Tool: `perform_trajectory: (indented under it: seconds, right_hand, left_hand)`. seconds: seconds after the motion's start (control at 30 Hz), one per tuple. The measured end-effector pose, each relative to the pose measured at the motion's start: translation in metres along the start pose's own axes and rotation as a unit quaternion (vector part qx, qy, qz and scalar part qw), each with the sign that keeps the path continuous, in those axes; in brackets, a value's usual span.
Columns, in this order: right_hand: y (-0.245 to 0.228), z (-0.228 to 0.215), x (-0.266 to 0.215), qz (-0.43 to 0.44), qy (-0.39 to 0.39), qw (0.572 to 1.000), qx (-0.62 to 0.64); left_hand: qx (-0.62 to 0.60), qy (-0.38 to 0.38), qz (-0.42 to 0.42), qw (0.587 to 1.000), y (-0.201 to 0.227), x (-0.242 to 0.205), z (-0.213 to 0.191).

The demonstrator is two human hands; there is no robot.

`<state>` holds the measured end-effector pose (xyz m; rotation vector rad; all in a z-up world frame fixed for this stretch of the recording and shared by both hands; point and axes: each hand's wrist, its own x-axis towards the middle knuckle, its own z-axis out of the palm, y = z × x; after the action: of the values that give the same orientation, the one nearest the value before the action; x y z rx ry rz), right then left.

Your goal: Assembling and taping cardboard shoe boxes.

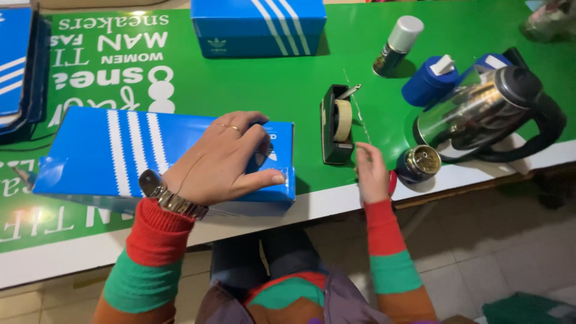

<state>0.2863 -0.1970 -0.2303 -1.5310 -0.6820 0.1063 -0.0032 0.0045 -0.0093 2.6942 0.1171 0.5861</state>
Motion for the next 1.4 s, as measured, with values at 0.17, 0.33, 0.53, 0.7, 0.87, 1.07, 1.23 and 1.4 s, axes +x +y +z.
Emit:
perform_trajectory:
  seconds: [0.17,0.33,0.53,0.7,0.87,1.07,1.23,1.4]
  right_hand:
    - [0.028,0.011,0.035,0.162,-0.110,0.981,0.001]
    - [0.028,0.020,0.038,0.178,-0.113,0.977,0.039]
    - [0.024,0.045,0.009,0.163,-0.005,0.982,0.099]
    - [0.007,0.043,-0.011,0.172,0.012,0.954,0.246]
    - [0.015,0.031,-0.036,0.125,-0.097,0.911,0.381]
    - [0.039,0.019,-0.050,0.207,-0.102,0.895,0.382]
    - [0.006,0.008,-0.032,0.069,-0.093,0.989,-0.089]
    - [0.018,-0.004,-0.012,0.080,-0.078,0.982,-0.154]
  left_hand:
    - [-0.012,0.013,0.004,1.000,-0.002,-0.002,0.002]
    - [0.005,0.023,0.013,1.000,-0.004,-0.003,0.004]
    - [0.006,0.025,0.014,1.000,-0.004,-0.004,0.005]
    - [-0.001,0.019,0.013,1.000,-0.002,-0.001,0.003]
    - [0.011,0.025,0.019,0.999,-0.003,-0.002,0.003]
    - [0.006,0.026,0.024,0.999,-0.002,-0.002,0.003]
    - [0.016,0.037,0.030,0.999,-0.003,-0.002,0.004]
    - [0.008,0.036,0.015,0.999,-0.001,-0.003,0.002]
